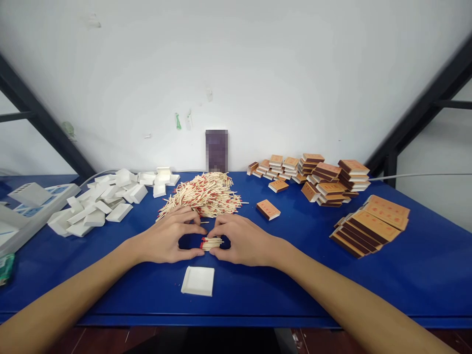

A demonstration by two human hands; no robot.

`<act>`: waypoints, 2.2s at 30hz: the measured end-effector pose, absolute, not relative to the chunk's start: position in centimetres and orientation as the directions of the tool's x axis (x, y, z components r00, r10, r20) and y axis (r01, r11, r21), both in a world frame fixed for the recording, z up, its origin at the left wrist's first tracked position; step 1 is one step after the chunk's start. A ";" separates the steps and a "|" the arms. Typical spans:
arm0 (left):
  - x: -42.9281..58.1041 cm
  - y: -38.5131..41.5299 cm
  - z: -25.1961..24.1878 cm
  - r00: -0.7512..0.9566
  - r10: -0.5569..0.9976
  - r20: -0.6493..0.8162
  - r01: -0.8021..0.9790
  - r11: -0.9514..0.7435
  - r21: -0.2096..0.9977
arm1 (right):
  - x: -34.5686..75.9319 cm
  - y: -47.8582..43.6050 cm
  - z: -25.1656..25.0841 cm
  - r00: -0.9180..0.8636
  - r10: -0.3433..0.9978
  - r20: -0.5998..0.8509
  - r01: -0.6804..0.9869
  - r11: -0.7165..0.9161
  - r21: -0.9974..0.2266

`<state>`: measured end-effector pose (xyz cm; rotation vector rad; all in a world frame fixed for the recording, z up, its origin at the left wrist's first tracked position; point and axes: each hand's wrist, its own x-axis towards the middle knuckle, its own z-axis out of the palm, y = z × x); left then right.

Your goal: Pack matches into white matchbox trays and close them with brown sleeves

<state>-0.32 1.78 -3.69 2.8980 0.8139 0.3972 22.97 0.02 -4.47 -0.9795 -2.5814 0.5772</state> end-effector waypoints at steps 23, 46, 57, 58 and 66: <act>0.0 1.9 -4.0 0.809 0.538 0.235 0.500 -0.841 0.207 | 22.8 0.5 -5.6 -0.678 0.685 0.266 0.542 0.710 -0.449; 0.7 -0.8 -4.2 0.929 0.253 0.269 0.206 -0.960 0.190 | 23.3 1.3 -5.8 -0.644 0.713 0.279 0.602 0.697 -0.391; 0.6 1.3 -4.1 0.734 0.574 0.363 0.430 -0.806 0.406 | 23.4 1.3 -5.7 -0.613 0.767 0.190 0.651 0.626 -0.428; 0.5 1.6 -4.2 0.719 0.593 0.363 0.455 -0.796 0.399 | 23.3 1.3 -5.8 -0.613 0.765 0.198 0.647 0.630 -0.430; 0.0 2.9 -4.5 0.771 0.558 0.307 0.482 -0.826 0.292 | 22.6 1.2 -6.2 -0.608 0.751 0.258 0.619 0.652 -0.438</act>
